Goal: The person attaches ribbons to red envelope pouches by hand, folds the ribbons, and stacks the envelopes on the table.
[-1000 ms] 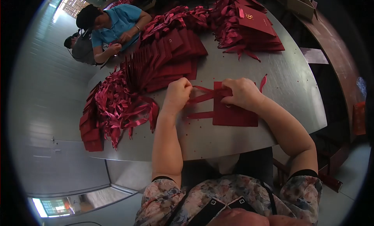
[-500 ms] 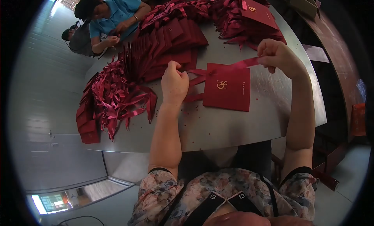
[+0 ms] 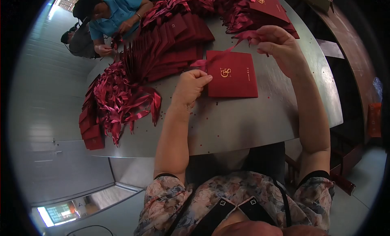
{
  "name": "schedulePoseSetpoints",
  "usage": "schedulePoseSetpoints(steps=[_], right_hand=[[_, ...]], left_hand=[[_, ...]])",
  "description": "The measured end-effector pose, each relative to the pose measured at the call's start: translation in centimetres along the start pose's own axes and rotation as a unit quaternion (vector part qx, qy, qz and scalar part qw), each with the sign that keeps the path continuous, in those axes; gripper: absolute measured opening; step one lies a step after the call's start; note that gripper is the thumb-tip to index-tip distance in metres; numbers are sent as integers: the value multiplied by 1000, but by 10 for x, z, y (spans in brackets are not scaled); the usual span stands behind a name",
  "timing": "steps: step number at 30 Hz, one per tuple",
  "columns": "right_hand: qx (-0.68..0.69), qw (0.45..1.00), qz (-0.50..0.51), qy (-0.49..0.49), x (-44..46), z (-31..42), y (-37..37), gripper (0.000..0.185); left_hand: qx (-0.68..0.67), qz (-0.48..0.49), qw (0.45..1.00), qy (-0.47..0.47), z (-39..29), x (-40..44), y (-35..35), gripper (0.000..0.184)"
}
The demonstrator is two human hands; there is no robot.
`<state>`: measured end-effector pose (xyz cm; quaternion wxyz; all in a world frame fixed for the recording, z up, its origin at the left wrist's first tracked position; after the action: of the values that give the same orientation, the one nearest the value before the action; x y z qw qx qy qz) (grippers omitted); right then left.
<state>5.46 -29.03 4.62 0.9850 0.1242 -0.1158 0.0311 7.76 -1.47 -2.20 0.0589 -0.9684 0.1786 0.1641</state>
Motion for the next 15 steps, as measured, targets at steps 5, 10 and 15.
schedulePoseSetpoints(steps=[5, 10, 15], right_hand=[[-164, 981, -82, 60, 0, -7, -3, 14], [-16, 997, -79, 18, -1, -6, 9, 16], [4, 996, 9, 86, -7, -30, 34, 16]], left_hand=[[14, -21, 999, 33, -6, 0, -4, 6], [-21, -5, 1000, 18, -6, 0, -4, 14], [-86, 43, 995, 13, -11, -4, 4, 29]])
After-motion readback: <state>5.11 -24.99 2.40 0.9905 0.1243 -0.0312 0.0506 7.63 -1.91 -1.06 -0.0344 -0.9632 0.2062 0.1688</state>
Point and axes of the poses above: each hand's wrist, its own x-axis towards the middle knuckle, its own y-axis out of the palm, z = x × y, the point moved 7 cm from there along x, towards the middle knuckle, and after that the axes turned 6 degrees about y, right-handed, at the moved point
